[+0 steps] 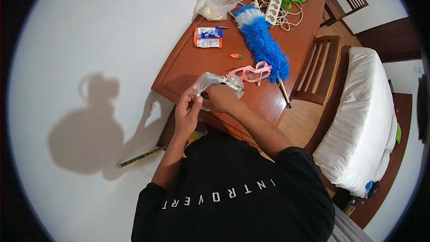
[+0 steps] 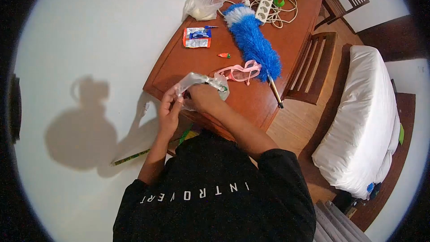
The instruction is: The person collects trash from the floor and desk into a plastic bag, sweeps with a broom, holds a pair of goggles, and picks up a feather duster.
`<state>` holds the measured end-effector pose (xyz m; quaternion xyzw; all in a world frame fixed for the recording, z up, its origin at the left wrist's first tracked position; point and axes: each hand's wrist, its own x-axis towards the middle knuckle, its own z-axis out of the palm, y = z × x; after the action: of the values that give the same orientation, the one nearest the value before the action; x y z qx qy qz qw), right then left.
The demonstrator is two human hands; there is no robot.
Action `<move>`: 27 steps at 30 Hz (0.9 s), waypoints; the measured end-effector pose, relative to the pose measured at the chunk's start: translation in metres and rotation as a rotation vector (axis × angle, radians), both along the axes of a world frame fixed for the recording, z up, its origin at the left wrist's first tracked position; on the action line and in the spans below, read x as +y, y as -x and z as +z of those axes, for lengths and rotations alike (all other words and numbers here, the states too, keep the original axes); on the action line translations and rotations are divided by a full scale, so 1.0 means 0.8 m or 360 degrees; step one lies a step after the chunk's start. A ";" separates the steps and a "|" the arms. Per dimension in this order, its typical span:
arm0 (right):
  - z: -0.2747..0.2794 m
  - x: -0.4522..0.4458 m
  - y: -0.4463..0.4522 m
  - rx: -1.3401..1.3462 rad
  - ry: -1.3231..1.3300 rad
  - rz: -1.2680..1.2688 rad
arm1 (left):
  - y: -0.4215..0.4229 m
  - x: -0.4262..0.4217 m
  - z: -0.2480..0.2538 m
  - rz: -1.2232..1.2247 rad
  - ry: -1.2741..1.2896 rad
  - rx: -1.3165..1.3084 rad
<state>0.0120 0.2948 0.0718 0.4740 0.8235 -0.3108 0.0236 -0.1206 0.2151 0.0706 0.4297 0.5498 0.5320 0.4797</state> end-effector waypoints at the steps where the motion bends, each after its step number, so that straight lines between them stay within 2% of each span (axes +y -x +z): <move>1: 0.003 0.000 -0.003 0.0198 -0.0042 0.0014 | 0.003 0.003 0.002 -0.0006 0.0025 -0.0067; 2: 0.007 -0.001 -0.006 0.0393 -0.0080 0.0024 | 0.004 0.006 0.004 -0.0011 0.0030 -0.0072; 3: 0.015 -0.004 -0.010 0.0388 -0.0072 0.0016 | 0.004 0.007 0.005 0.0038 -0.0026 -0.0103; 5: 0.035 -0.008 -0.014 0.0450 -0.0346 -0.0114 | 0.006 0.011 0.007 0.0097 -0.0117 -0.0118; 9: 0.052 -0.012 -0.020 0.0498 -0.0304 -0.0168 | 0.017 0.015 0.010 0.0110 -0.0112 -0.0114; 11: 0.053 -0.018 -0.023 0.0818 -0.0268 -0.0074 | 0.023 0.012 0.007 0.0132 -0.0066 -0.0131; 15: 0.043 -0.024 -0.029 0.0999 -0.0297 -0.0110 | 0.034 0.008 0.010 0.0193 -0.0001 -0.0157; 17: 0.043 -0.027 -0.035 0.1016 -0.0375 -0.0442 | 0.037 0.007 0.010 0.0230 -0.0002 -0.0133; 18: 0.044 -0.027 -0.034 0.1014 -0.0369 -0.0444 | 0.040 0.006 0.009 0.0247 0.0012 -0.0121; 20: 0.049 -0.019 -0.033 0.0838 -0.1037 -0.0731 | 0.045 0.007 0.005 0.0264 0.0024 -0.0111; 24: 0.021 -0.010 -0.035 0.0675 -0.0750 -0.0866 | 0.039 0.006 0.003 0.0206 -0.0019 -0.0084; 26: 0.009 -0.007 -0.037 0.0662 -0.0222 -0.0722 | 0.038 0.009 0.005 0.0232 -0.0024 -0.0137; 27: 0.016 -0.005 -0.035 0.0668 -0.0226 -0.0718 | 0.040 0.011 0.006 0.0234 -0.0043 -0.0132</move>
<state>0.0396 0.2912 0.0847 0.5707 0.7041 -0.3410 -0.2495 -0.1527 0.2243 0.0752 0.3723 0.5522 0.5904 0.4559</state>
